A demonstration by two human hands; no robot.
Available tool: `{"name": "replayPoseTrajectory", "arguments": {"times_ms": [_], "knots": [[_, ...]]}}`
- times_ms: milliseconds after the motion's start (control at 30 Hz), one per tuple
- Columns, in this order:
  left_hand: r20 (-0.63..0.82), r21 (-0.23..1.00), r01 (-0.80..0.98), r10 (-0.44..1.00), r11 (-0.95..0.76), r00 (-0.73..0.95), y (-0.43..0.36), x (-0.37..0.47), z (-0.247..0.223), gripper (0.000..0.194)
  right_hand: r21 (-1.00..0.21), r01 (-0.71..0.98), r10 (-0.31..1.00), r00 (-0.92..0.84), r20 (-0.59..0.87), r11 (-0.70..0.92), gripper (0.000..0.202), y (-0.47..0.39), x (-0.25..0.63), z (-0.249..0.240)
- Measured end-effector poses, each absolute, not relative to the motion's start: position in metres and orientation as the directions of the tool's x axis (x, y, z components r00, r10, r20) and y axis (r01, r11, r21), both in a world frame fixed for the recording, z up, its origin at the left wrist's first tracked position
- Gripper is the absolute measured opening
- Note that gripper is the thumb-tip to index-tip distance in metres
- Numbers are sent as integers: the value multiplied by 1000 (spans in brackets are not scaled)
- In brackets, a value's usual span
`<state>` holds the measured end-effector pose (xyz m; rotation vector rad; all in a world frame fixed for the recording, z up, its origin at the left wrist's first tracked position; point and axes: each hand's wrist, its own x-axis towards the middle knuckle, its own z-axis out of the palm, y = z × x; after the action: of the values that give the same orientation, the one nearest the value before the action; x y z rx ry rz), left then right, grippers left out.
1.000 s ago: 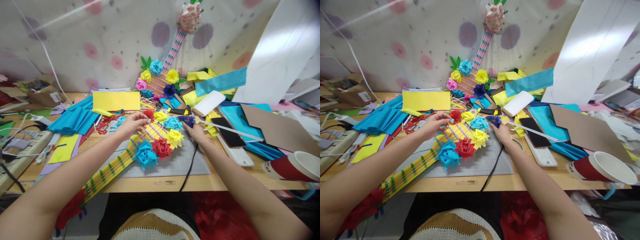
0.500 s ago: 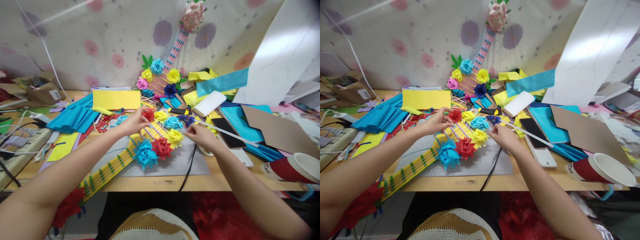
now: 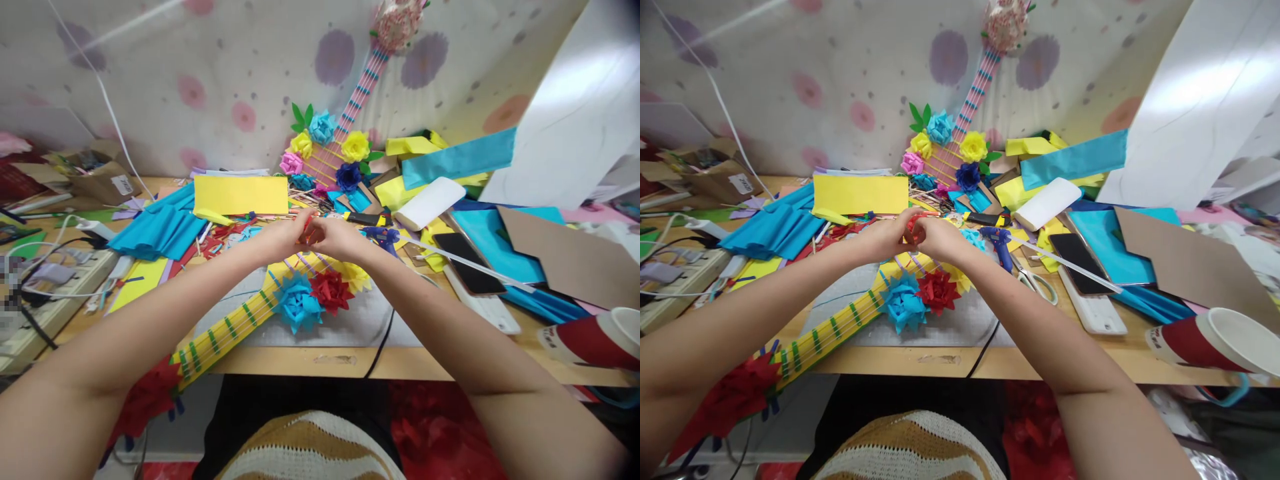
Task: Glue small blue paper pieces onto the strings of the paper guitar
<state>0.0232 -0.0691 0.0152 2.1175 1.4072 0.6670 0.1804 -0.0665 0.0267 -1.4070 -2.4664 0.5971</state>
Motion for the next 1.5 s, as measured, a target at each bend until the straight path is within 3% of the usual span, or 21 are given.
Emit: {"name": "replayPoseTrajectory", "arguments": {"times_ms": [200, 300, 433, 633, 933, 1133, 1233, 1333, 1500], "knots": [[101, 593, 718, 918, -366, 384, -66, 24, 22, 62, -389, 810, 877, -481, -11, 439, 15, -61, 173, 35], [90, 676, 662, 928, -323, 361, -67, 19, 24, 69, -516, 757, 886, -464, 6, 400, 17, -58, 174, 31], [-111, 781, 609, 930, -137, 351, -70, 12, 24, 72, -713, 652, 915, -401, -34, 259, 17, -54, 175, 21], [-136, 747, 654, 936, -119, 326, -70, 8, 24, 68, -780, 578, 894, -444, -55, 239, 12, -50, 175, 13], [-3, 524, 795, 933, -306, 361, -64, 6, 22, 69, -600, 742, 888, -446, -107, 300, 12, -48, 165, 19], [223, 440, 860, 959, -258, 173, -54, -17, 19, 40, -643, 733, 920, -376, -110, 222, 8, -43, 167, 10], [281, 298, 858, 897, -419, 341, -53, -23, 9, 24, -683, 702, 943, -327, -61, 200, 7, -43, 169, 3], [253, 186, 780, 796, -598, 550, -53, -19, -6, 25, -692, 698, 958, -284, -30, 185, 9, -43, 170, 0], [152, 46, 805, 800, -592, 580, -47, -6, -23, 23, -670, 722, 976, -217, 19, 174, 14, -40, 173, -3]]}}
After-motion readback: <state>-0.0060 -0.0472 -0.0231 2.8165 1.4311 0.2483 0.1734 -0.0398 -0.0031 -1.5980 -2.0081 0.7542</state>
